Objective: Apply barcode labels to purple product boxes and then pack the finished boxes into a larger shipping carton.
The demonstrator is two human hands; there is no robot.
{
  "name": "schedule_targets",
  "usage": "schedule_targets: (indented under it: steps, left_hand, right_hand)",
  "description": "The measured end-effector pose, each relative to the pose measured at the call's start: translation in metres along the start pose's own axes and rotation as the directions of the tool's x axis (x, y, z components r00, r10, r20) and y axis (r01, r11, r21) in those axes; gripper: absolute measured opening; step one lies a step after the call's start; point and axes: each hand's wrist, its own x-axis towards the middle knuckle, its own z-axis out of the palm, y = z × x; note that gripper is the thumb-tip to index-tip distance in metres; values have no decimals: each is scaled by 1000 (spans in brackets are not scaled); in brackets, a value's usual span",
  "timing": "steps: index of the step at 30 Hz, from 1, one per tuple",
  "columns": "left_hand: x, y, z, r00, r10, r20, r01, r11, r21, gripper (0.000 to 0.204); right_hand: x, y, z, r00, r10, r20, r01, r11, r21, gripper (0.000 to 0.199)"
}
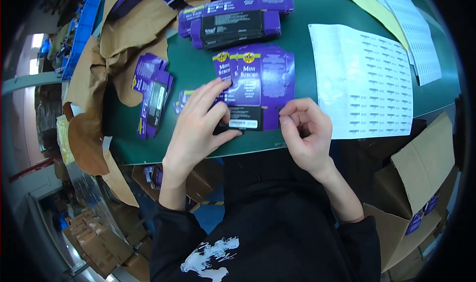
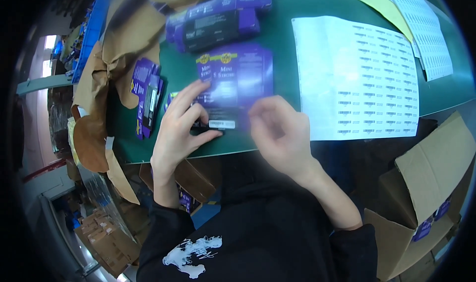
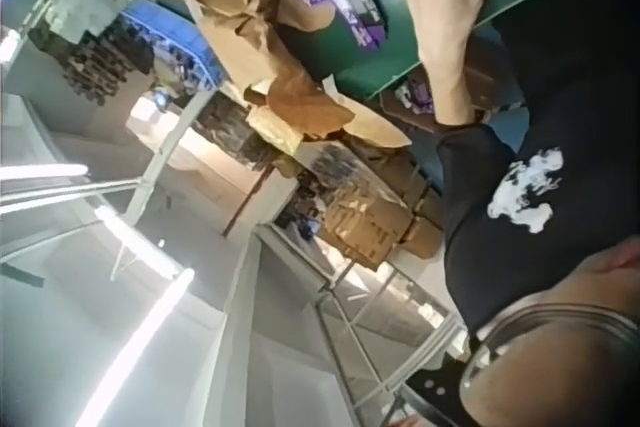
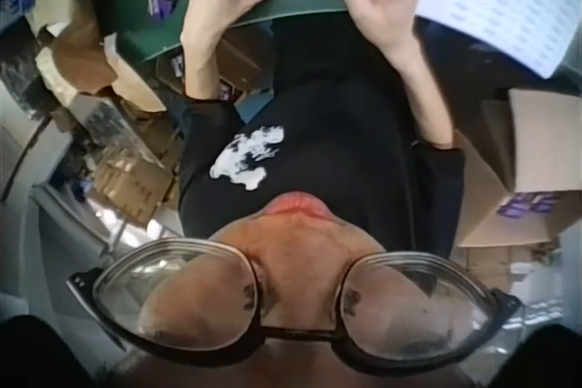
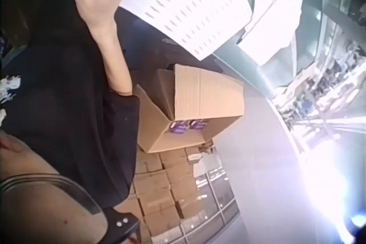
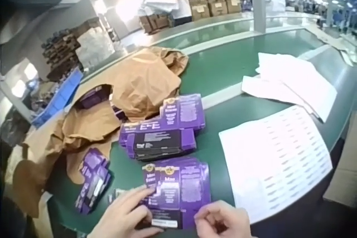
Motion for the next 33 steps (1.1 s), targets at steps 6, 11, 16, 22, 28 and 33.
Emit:
schedule_targets:
  steps: [6, 11, 16, 22, 28, 33]
  left_hand:
    - [-11, 3, -7, 999, 28, -22, -27, 998, 50, 43]
    - [-41, 13, -25, 916, -101, -389, 105, 994, -10, 49]
    - [-76, -41, -29, 579, -174, -796, 335, 941, 39, 55]
    - [-80, -78, -20, 744, -439, -504, 611, 752, 247, 44]
    - [-45, 3, 0, 693, -274, -667, 285, 954, -96, 28]
    - [14, 80, 42, 950, 53, -307, -184, 891, -416, 38]
  right_hand:
    - [-2, -3, -5, 982, 68, -176, -5, 943, 333, 9]
    - [-13, 9, -15, 983, 12, -184, 55, 933, 355, 10]
    - [-5, 9, -12, 989, 34, -141, 11, 952, 306, 9]
    - [-3, 4, -17, 996, -66, -60, 74, 986, 152, 6]
    - [-5, -12, -16, 999, -30, -43, 33, 997, 69, 9]
    - [-20, -27, -71, 887, -452, -97, 384, 837, -390, 23]
